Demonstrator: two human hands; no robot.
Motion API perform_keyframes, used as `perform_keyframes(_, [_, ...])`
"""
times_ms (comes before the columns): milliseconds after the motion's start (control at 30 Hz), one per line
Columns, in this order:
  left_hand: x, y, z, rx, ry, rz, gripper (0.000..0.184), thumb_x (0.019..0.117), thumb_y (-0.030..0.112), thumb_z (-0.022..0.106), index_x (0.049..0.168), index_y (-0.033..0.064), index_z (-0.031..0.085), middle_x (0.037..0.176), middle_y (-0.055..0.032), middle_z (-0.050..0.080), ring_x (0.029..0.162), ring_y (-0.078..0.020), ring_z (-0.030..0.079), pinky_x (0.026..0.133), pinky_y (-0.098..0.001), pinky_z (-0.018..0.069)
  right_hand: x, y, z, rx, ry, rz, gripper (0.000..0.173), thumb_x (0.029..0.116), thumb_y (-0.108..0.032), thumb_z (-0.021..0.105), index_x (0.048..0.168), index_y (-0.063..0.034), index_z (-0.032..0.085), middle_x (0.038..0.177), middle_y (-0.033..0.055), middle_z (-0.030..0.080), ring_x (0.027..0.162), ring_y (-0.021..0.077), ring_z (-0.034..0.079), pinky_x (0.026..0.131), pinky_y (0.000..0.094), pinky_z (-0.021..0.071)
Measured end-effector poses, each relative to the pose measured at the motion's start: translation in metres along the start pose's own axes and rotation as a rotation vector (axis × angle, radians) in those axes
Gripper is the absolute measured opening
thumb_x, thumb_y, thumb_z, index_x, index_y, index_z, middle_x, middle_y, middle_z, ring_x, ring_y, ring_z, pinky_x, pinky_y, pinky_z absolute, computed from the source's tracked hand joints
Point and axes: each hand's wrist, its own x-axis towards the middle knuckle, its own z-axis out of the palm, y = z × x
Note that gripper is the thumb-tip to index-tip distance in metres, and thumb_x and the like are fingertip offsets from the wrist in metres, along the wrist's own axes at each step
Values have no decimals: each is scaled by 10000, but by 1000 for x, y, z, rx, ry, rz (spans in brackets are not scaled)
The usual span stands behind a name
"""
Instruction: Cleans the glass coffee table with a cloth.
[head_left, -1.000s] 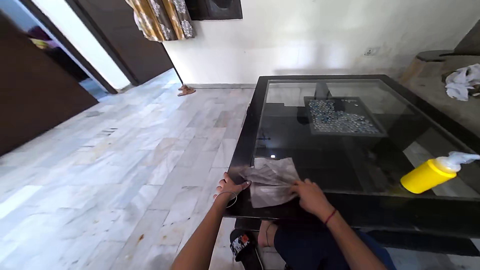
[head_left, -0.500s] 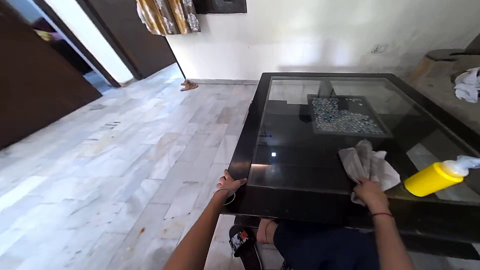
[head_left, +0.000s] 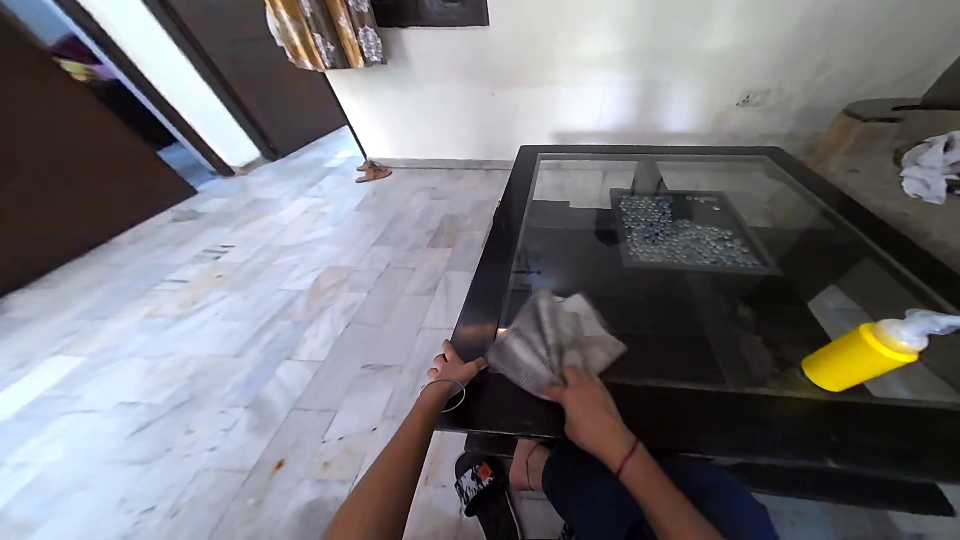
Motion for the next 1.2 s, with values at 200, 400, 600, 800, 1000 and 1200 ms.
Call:
perform_keyframes(200, [-5, 4, 0, -23, 16, -9, 797, 1096, 364, 502, 1659, 74, 18, 1679, -294, 172, 1541, -457, 250, 1233, -526, 259, 7, 6, 5, 88, -9, -138, 554, 914, 110, 520, 1351, -178, 704, 1498, 169, 539, 1369, 429, 467, 1095, 590, 384])
perform_keyframes(400, [0, 0, 1, -79, 28, -2, 787, 1100, 419, 470, 1663, 83, 35, 1681, -309, 146, 1546, -479, 216, 1236, -555, 244, 4, 54, -32, 92, 93, 220, 479, 952, 46, 543, 1330, -195, 713, 1505, 109, 557, 1374, 391, 484, 1103, 561, 392])
perform_keyframes(600, [-1, 1, 0, -76, 20, -16, 817, 1085, 430, 507, 1666, 101, 37, 1682, -301, 153, 1543, -469, 231, 1229, -550, 257, -11, 135, -47, 281, 422, 648, 384, 991, -20, 591, 1310, -185, 725, 1486, 184, 556, 1353, 465, 495, 1028, 642, 435])
perform_keyframes(800, [3, -1, 0, -24, 0, -1, 998, 1008, 439, 654, 1659, 82, -12, 1677, -308, 149, 1533, -470, 251, 1226, -525, 278, -27, 185, -36, 468, 766, 971, 424, 1012, -90, 607, 1436, -73, 606, 1516, 368, 419, 1338, 551, 480, 1024, 655, 443])
perform_keyframes(1000, [3, 0, 1, -17, 10, -10, 1033, 983, 468, 683, 1661, 89, 2, 1678, -295, 163, 1533, -462, 254, 1218, -551, 278, -7, 153, -40, 426, 620, 901, 480, 1009, -103, 626, 1475, -25, 542, 1520, 373, 396, 1328, 521, 508, 1046, 612, 461])
perform_keyframes(1200, [5, -2, 11, -8, 84, -4, 1075, 955, 615, 643, 1665, 87, 32, 1684, -289, 162, 1548, -490, 191, 1193, -709, 172, 26, 90, -33, 261, 382, 627, 503, 1010, -94, 589, 1510, -101, 531, 1532, 282, 432, 1293, 420, 573, 1034, 525, 509])
